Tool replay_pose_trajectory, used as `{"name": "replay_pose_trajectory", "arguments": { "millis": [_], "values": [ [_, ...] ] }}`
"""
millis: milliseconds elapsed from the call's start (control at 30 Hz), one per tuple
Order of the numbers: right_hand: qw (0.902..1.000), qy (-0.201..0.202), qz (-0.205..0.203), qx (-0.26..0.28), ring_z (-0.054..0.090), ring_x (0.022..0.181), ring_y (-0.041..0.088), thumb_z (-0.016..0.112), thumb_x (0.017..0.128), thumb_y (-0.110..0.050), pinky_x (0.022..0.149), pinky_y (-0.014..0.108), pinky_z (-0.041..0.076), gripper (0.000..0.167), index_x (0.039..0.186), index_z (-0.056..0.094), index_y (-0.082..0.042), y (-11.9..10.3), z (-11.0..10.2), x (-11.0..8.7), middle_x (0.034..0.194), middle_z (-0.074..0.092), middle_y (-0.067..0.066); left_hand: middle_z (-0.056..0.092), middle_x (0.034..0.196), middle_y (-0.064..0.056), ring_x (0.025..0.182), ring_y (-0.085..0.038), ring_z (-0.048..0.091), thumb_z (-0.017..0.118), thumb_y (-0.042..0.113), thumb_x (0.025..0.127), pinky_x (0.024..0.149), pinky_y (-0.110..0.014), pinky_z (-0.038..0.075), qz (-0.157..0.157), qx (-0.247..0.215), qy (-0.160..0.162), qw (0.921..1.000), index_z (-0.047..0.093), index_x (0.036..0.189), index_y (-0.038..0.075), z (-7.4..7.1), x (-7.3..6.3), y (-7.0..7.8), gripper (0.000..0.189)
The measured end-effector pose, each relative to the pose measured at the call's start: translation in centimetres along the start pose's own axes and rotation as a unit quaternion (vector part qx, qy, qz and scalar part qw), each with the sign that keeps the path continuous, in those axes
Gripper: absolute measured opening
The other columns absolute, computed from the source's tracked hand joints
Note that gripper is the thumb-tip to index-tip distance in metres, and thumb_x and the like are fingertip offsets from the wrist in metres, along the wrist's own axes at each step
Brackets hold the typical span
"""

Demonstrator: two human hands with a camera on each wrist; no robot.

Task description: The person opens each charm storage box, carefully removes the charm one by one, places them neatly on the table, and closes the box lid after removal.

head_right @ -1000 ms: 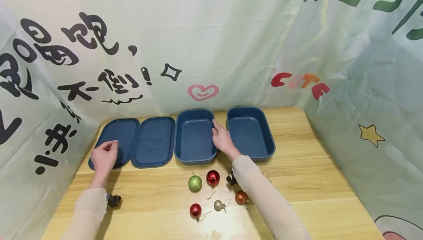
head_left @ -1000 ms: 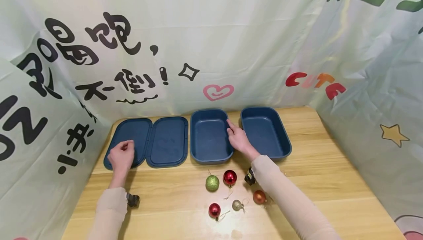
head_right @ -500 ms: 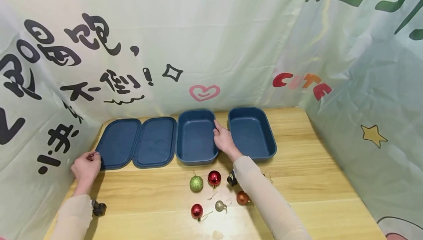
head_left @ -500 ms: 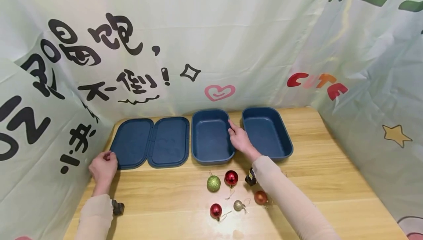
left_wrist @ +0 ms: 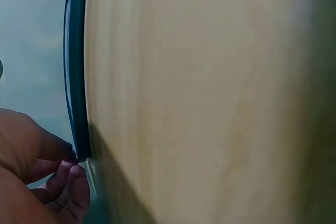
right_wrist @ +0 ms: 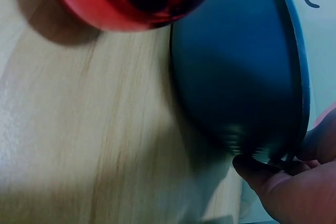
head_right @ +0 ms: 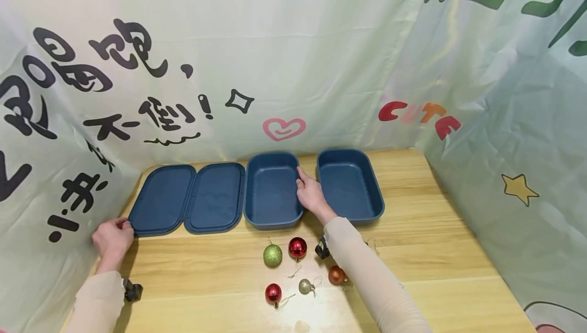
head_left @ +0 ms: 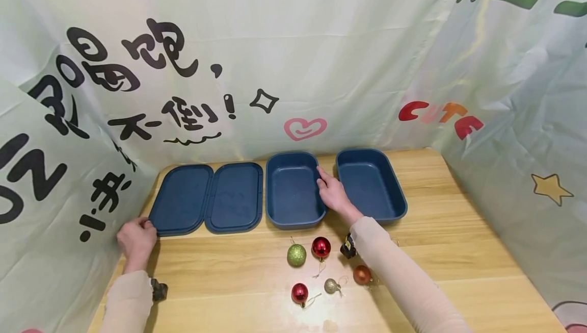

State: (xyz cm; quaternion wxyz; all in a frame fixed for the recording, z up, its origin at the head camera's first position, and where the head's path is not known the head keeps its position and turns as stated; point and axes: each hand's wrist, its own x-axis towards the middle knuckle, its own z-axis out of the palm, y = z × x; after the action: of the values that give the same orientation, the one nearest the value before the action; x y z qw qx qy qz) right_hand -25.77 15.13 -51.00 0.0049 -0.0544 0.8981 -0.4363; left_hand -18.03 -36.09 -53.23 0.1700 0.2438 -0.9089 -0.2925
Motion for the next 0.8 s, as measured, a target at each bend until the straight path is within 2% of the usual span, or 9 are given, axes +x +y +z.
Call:
{"name": "replay_pose_trajectory", "arguments": {
  "millis": [100, 200, 333, 467, 633, 700, 800],
  "values": [
    [1.0000, -0.001, 0.001, 0.004, 0.029, 0.048, 0.013, 0.044, 0.113, -0.013, 0.062, 0.033, 0.035, 0.052, 0.164, 0.036, -0.007, -0.02, -0.01, -0.05, 0.068, 0.045, 0.007, 0.068, 0.108, -0.036, 0.104, -0.060, 0.059, 0.052, 0.008, 0.096, 0.090, -0.065, 0.047, 0.000, 0.015, -0.006, 0.9999, 0.071, 0.108, -0.010, -0.01, -0.04, -0.17, 0.029],
    [1.0000, 0.002, 0.001, 0.004, 0.029, 0.048, 0.013, 0.045, 0.113, -0.013, 0.063, 0.033, 0.036, 0.052, 0.164, 0.037, -0.007, -0.06, 0.01, -0.08, 0.073, 0.048, 0.008, 0.068, 0.108, -0.037, 0.104, -0.062, 0.060, 0.053, 0.009, 0.096, 0.088, -0.066, 0.047, -0.002, 0.023, -0.009, 0.9997, 0.071, 0.108, -0.010, 0.02, 0.01, -0.32, 0.029],
    [1.0000, 0.002, -0.002, 0.001, 0.030, 0.048, 0.014, 0.045, 0.113, -0.013, 0.065, 0.034, 0.037, 0.052, 0.164, 0.037, -0.007, -0.04, -0.01, -0.07, 0.081, 0.054, 0.019, 0.068, 0.110, -0.037, 0.105, -0.061, 0.060, 0.054, 0.011, 0.096, 0.087, -0.066, 0.047, -0.016, 0.029, -0.018, 0.9993, 0.071, 0.109, -0.010, -0.14, 0.03, -0.43, 0.029],
    [1.0000, 0.006, -0.003, 0.002, 0.030, 0.048, 0.014, 0.045, 0.113, -0.013, 0.066, 0.034, 0.038, 0.052, 0.164, 0.038, -0.007, -0.03, 0.02, -0.08, 0.093, 0.059, 0.028, 0.069, 0.112, -0.035, 0.106, -0.060, 0.060, 0.056, 0.016, 0.097, 0.082, -0.064, 0.047, -0.045, 0.037, -0.031, 0.9978, 0.071, 0.110, -0.006, -0.32, 0.20, -0.47, 0.030],
    [1.0000, 0.005, 0.002, 0.001, 0.031, 0.048, 0.014, 0.045, 0.113, -0.014, 0.067, 0.035, 0.039, 0.052, 0.164, 0.037, -0.008, 0.01, 0.09, -0.16, 0.089, 0.057, 0.023, 0.069, 0.115, -0.032, 0.108, -0.057, 0.062, 0.055, 0.017, 0.094, 0.072, -0.058, 0.048, -0.072, 0.043, -0.040, 0.9957, 0.071, 0.111, -0.002, -0.35, 0.39, -0.60, 0.030],
    [1.0000, 0.005, 0.002, -0.002, 0.031, 0.049, 0.015, 0.045, 0.113, -0.014, 0.070, 0.036, 0.041, 0.052, 0.164, 0.037, -0.007, 0.02, 0.08, -0.18, 0.094, 0.060, 0.025, 0.069, 0.116, -0.033, 0.108, -0.057, 0.062, 0.053, 0.017, 0.093, 0.071, -0.057, 0.048, -0.073, 0.047, -0.042, 0.9954, 0.071, 0.111, -0.002, -0.36, 0.44, -0.65, 0.032],
    [1.0000, 0.004, 0.005, 0.000, 0.031, 0.049, 0.015, 0.045, 0.113, -0.014, 0.068, 0.036, 0.041, 0.052, 0.164, 0.037, -0.007, 0.02, 0.07, -0.14, 0.091, 0.059, 0.023, 0.068, 0.115, -0.035, 0.104, -0.059, 0.062, 0.049, 0.015, 0.093, 0.069, -0.057, 0.048, -0.066, 0.052, -0.041, 0.9956, 0.072, 0.110, -0.002, -0.38, 0.53, -0.72, 0.033]
  ]
}}
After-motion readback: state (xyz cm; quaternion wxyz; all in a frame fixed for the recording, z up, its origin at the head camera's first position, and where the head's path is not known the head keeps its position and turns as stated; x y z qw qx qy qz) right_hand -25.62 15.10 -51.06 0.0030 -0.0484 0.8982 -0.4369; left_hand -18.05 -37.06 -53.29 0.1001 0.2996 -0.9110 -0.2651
